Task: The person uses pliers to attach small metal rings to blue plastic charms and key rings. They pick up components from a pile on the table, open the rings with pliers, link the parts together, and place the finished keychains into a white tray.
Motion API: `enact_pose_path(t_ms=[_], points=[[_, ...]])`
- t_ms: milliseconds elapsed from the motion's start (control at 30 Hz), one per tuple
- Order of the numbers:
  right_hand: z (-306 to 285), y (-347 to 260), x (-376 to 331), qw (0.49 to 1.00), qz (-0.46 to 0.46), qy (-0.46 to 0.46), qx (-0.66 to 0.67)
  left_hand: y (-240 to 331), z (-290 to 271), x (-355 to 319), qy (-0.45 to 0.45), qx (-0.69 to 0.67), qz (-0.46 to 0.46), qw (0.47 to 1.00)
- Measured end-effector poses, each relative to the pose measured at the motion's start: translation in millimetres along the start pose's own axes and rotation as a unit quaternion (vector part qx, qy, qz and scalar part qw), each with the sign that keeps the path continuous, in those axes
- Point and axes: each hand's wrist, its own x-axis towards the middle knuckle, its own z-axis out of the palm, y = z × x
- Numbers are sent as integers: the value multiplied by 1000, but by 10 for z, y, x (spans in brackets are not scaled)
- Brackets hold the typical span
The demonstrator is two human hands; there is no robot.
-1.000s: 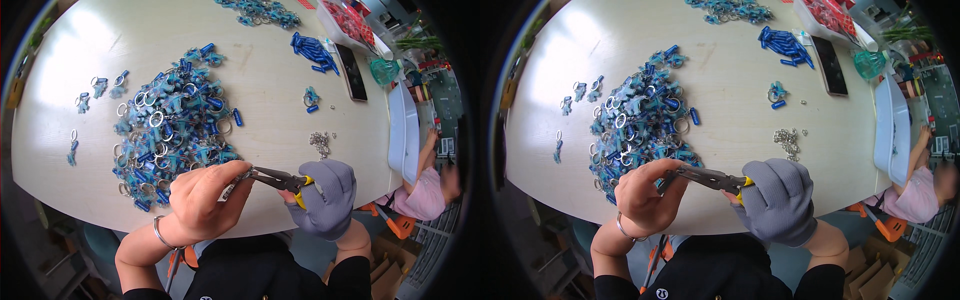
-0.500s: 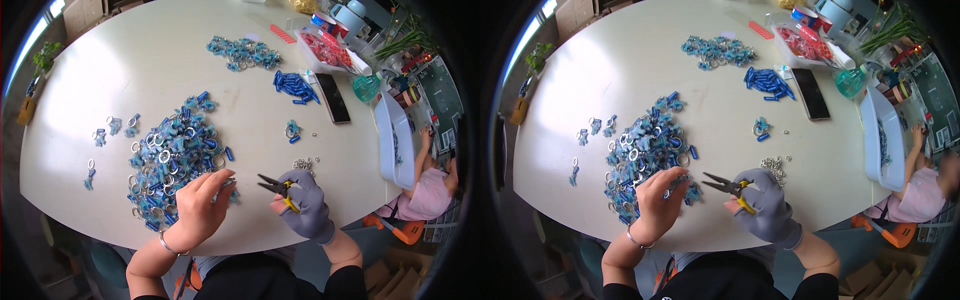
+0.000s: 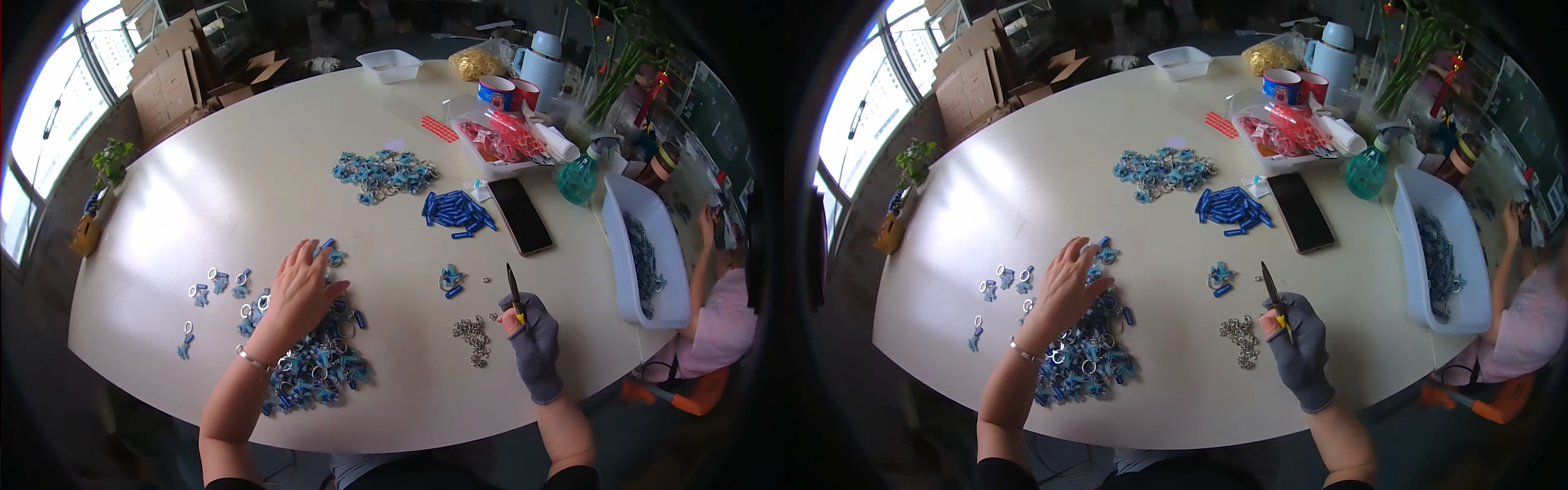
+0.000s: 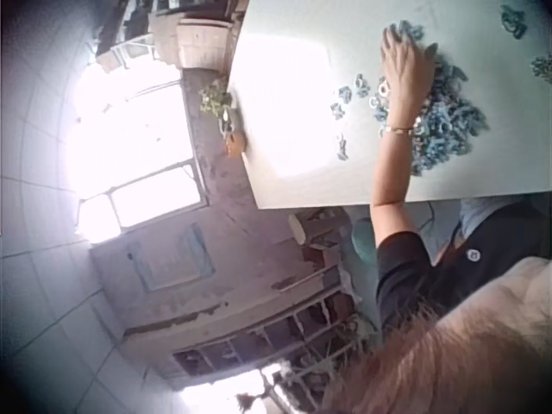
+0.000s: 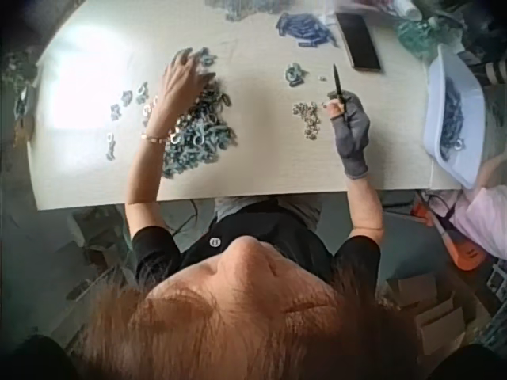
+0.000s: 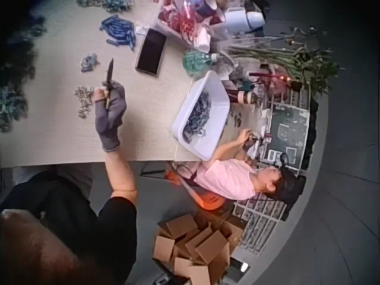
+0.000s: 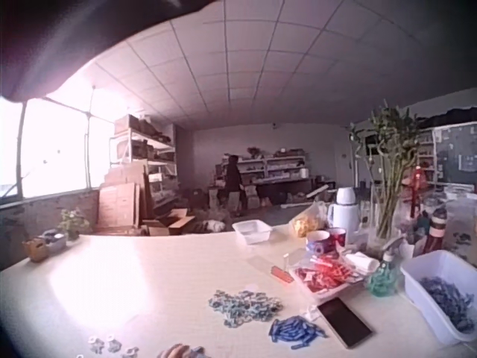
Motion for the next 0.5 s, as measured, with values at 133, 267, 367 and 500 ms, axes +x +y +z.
enact_pose_path(t_ms=[133,267,367,500], points=[[121,-48,-15,998,-52,-38,-22,-200,652,451,-90,111,-24,990],[75,-48,-59,998,-53,-25,-26,-153,870,527,-52,139,-67,987],[14,-126,-66,997,-63,-35,-39,-226,809,419,-69,132,-85,985],[41,-184,-87,992,-116,-26,-49,-185,639,697,-125,77,-115,982]])
